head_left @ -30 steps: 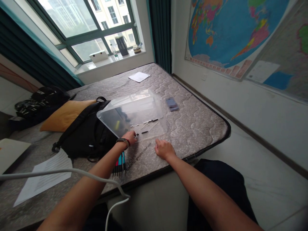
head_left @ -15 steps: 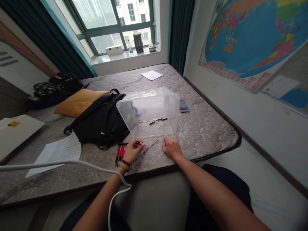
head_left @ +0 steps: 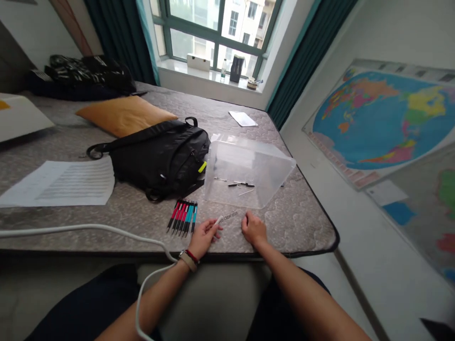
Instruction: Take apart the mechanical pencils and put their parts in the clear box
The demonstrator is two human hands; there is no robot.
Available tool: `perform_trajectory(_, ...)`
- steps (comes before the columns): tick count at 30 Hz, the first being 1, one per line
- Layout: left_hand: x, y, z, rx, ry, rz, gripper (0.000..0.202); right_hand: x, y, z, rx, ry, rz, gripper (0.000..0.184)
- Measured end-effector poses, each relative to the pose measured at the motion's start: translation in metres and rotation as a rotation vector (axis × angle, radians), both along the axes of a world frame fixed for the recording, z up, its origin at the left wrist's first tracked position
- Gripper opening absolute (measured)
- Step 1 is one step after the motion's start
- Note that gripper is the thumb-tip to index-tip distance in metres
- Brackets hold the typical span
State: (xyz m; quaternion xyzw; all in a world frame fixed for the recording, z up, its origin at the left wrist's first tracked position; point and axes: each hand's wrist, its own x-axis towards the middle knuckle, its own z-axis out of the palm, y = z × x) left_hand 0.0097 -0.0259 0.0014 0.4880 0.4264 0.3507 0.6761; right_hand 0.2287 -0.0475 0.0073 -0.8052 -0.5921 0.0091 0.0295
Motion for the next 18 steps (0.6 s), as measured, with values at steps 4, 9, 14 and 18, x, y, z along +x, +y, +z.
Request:
perform_trajectory(4,0.013,-0.015,0.004,-0.042,-0.119,0.009,0.047,-0.005,0.001,0.003,-0.011,-0.034,-0.017,0.024)
perform_trajectory(9,0.013,-0.017,0.024,0.079,-0.167,-0.003,0.031,0.009,0.033,0.022,0.008,0.113,0.127,0.026)
perform_trajectory(14,-0.001,-0.006,0.039,0.187,-0.131,0.051,0.030,0.022,0.108,0.051,-0.047,0.070,0.150,0.023)
perform_trajectory(18,-0.004,-0.001,0.039,0.086,-0.156,0.065,0.035,0.023,0.153,0.055,-0.115,0.021,0.181,0.022)
